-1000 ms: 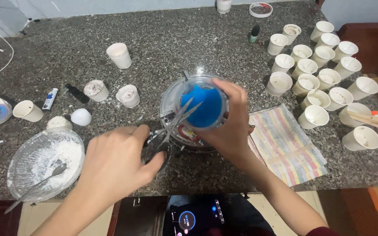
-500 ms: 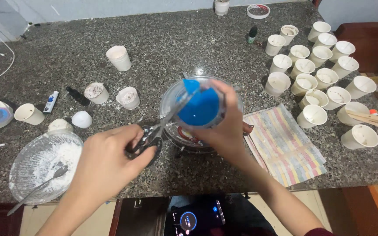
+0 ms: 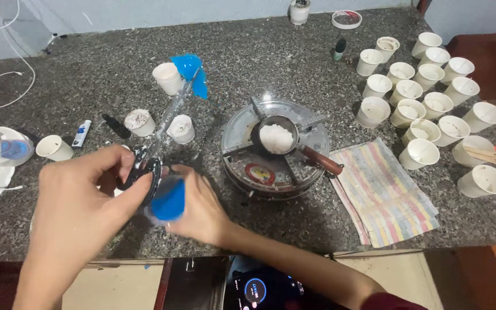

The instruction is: Scooping wax flakes into a melting pot and stirring them over a portable stove

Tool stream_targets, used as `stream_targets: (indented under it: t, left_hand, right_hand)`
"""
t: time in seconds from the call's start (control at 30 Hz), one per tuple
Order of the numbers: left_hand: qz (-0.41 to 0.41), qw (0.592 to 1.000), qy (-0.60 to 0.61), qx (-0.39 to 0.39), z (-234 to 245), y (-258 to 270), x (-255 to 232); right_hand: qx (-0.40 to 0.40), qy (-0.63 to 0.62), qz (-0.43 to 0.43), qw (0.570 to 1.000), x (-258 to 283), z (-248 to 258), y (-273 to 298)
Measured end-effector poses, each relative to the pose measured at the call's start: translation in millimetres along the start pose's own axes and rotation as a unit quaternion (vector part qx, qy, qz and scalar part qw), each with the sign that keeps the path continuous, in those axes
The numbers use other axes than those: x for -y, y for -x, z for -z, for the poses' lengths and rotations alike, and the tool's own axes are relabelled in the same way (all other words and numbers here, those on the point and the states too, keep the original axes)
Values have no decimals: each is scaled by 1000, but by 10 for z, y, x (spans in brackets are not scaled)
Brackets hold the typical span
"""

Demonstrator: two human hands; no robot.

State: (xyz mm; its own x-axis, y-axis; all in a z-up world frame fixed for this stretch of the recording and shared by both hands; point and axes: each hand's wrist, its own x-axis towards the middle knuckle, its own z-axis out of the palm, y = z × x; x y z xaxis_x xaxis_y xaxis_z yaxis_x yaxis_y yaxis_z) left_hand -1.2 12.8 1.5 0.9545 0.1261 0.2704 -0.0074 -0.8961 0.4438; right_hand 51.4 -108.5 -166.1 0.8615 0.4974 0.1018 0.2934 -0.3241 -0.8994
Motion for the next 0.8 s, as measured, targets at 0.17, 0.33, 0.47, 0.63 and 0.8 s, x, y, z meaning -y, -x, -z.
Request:
stream_targets:
  t: [0.17,0.33,0.47,0.63,0.8]
  left_hand:
    - [-28,998,-55,22,-127,-15,24]
    - [-54,996,-67,38,-368,-32,29]
    - [-90,993,-57,53,-499,-82,0]
    - [-68,993,-40,94,-844,-230,-120]
    - [-52,989,9,141,-1255,-354,-225]
  right_hand:
    - [-151,-89,125,977,-203,-403,-580]
    - [-102,-137,63,983,-89,-240,-468]
    - [6,-123,82,989,-61,237,165]
    - [93,-104,86,986,-125,1173,990]
    - [128,-105,-90,982,-734,2484,2100]
